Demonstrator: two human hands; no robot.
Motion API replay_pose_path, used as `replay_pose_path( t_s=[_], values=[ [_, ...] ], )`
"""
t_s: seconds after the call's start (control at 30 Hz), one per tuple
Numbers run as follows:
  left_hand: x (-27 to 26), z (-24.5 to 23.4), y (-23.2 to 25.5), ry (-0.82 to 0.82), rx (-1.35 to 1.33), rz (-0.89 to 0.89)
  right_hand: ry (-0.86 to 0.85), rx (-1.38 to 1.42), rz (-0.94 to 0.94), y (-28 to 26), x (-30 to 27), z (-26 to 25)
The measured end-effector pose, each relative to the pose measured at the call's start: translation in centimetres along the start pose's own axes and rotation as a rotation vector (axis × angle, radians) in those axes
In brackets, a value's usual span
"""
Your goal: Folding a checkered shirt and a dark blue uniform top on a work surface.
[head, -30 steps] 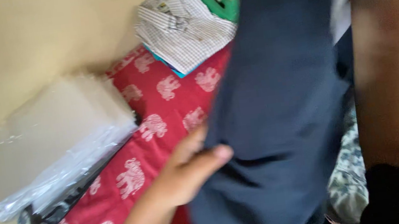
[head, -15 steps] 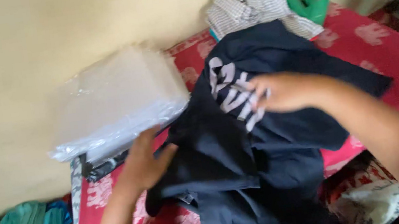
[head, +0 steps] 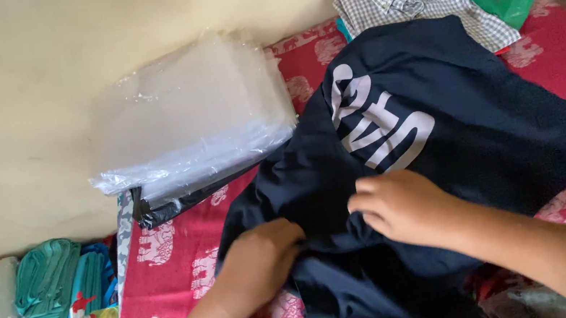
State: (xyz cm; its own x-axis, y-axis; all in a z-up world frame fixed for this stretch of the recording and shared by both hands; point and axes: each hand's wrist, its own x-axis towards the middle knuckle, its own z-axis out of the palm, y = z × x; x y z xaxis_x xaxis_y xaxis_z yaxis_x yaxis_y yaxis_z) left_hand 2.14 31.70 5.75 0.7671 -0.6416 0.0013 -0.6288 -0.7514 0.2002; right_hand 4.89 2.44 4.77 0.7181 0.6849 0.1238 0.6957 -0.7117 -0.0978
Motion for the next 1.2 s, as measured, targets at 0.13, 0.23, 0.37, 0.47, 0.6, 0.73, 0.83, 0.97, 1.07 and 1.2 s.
replay_pose_path(
  t_s=[0.13,0.23,0.37,0.47,0.6,0.73,0.83,0.97,1.07,1.2],
  values=[
    [0.1,-3.2,-2.5,0.243,-0.452,-0.318,0.197,0.375,0.223,0.1,3.0,-4.7],
    [-0.1,-4.4,-6.1,0.501,-0.571,-0.443,0.394,0.583,0.278,0.9,4.8,-6.8],
    [-0.2,-5.3,-10.7,1.059,-0.963,-0.537,0.334,0.507,0.331,1.7,6.1,-8.9],
    [0.1,-8.0,-11.8,1.182,-1.063,-0.461,0.108,0.394,0.577,3.3,6.9,-8.5],
    [0.7,-11.3,-17.1,1.238,-1.003,-0.406,0.007,0.406,0.644,5.0,6.9,-7.4],
    [4.2,-15.0,-24.7,1.246,-0.868,-0.509,0.042,0.486,0.606,8.2,6.2,-3.9],
    [6.8,-14.4,-30.2,1.077,-0.701,-0.709,0.118,0.562,0.544,8.8,5.5,-2.8],
    [8.7,-7.8,-34.1,0.888,-0.208,-0.546,0.062,0.590,0.615,8.2,3.8,-2.9],
    [6.2,-5.7,-21.0,0.768,-0.175,-0.430,0.016,0.544,0.612,6.6,1.6,-3.9],
    [-0.1,-5.1,-4.4,0.688,-0.193,0.211,0.115,0.439,0.541,7.0,-2.7,-2.7]
  ],
)
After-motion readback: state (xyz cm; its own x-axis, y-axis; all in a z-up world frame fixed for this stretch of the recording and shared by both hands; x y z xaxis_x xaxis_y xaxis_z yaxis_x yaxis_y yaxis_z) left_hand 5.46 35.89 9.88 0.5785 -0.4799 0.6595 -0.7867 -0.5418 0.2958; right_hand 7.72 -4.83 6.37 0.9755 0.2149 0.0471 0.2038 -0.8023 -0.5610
